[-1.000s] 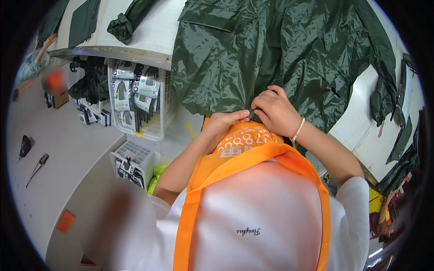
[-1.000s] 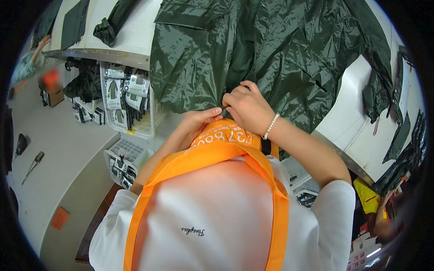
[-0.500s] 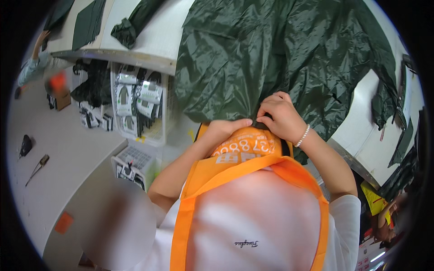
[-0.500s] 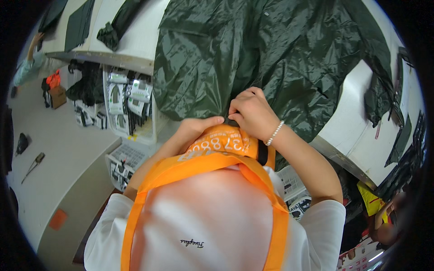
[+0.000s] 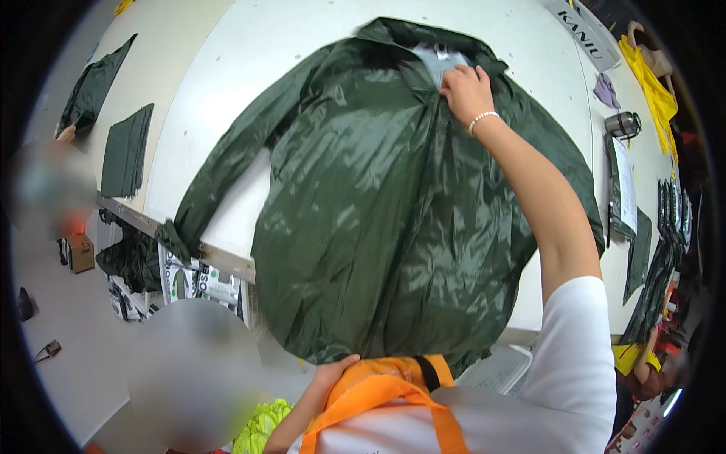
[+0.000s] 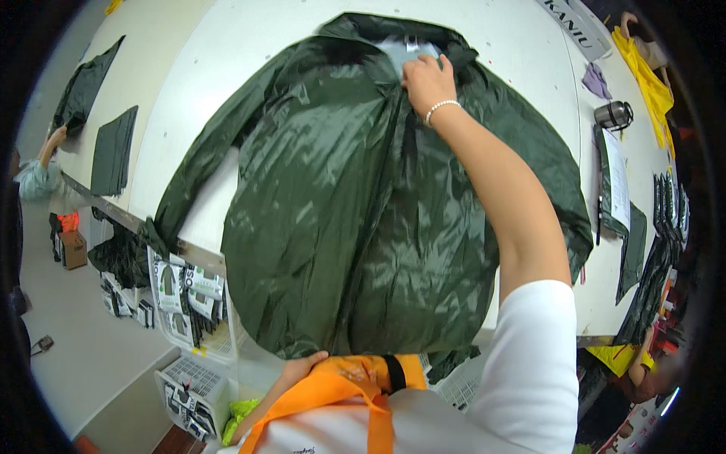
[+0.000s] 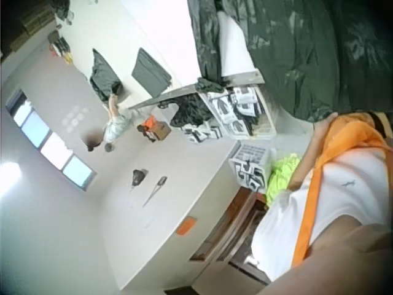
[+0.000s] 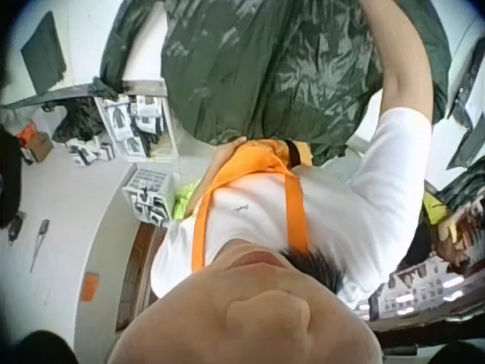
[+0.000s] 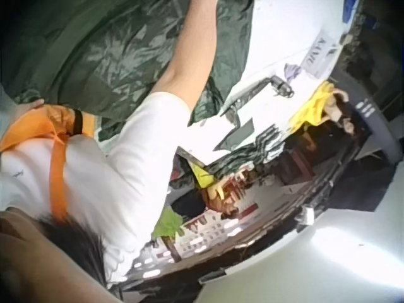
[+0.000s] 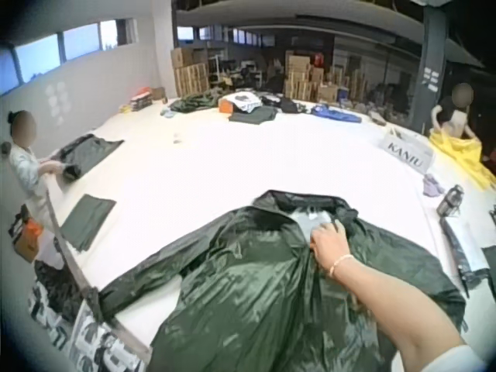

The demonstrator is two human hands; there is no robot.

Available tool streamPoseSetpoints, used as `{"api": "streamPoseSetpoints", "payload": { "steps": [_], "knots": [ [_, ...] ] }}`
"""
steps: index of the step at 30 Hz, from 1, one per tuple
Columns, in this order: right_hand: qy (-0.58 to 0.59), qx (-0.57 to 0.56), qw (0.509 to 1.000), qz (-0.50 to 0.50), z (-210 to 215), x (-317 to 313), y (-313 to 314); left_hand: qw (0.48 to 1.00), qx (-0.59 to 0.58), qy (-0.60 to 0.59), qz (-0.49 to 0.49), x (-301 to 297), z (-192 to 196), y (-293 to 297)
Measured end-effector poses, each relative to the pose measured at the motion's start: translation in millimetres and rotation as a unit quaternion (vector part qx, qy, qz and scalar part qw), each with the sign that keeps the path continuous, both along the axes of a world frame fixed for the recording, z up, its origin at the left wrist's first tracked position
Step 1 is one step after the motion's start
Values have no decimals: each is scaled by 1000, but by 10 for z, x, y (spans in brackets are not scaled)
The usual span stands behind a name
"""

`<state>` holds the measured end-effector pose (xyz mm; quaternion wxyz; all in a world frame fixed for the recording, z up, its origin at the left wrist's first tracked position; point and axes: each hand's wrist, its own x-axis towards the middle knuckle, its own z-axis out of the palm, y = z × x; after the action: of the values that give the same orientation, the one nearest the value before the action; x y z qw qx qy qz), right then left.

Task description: The person folds a dark green jacket on a white table. They smooth the fabric, fold the sleeves inward, fold the jacket in half, and then fold it again into a compact rectangle. The person handles the jacket by hand throughout the process.

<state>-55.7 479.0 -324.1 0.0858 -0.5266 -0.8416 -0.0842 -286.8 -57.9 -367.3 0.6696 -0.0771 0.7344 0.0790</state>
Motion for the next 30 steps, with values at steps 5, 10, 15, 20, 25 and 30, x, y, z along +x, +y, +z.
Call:
{"api": "streamPoseSetpoints", "payload": {
  "steps": [5, 10, 15, 20, 25, 30],
  "knots": [
    [-6, -25, 995, -93, -28, 1, 612, 996, -41, -15, -81, -144, -811, -708],
    [248, 174, 946, -113, -235, -280, 241, 925, 97, -65, -361, -315, -299, -144],
    [529, -77, 802, -266, -490, -134, -7, 803, 212, -238, -503, -747, 615, 1421],
    [555, -25, 806, -203, -664, -182, 251, 729, 569, -124, -361, -261, 824, 3819],
    [480, -23, 865, -143, -756, -389, 265, 648, 530, 311, -449, 480, 33, 5557],
    [537, -46, 816, -210, -905, -420, 335, 685, 420, 347, -483, 744, 6, 6199]
  ]
}}
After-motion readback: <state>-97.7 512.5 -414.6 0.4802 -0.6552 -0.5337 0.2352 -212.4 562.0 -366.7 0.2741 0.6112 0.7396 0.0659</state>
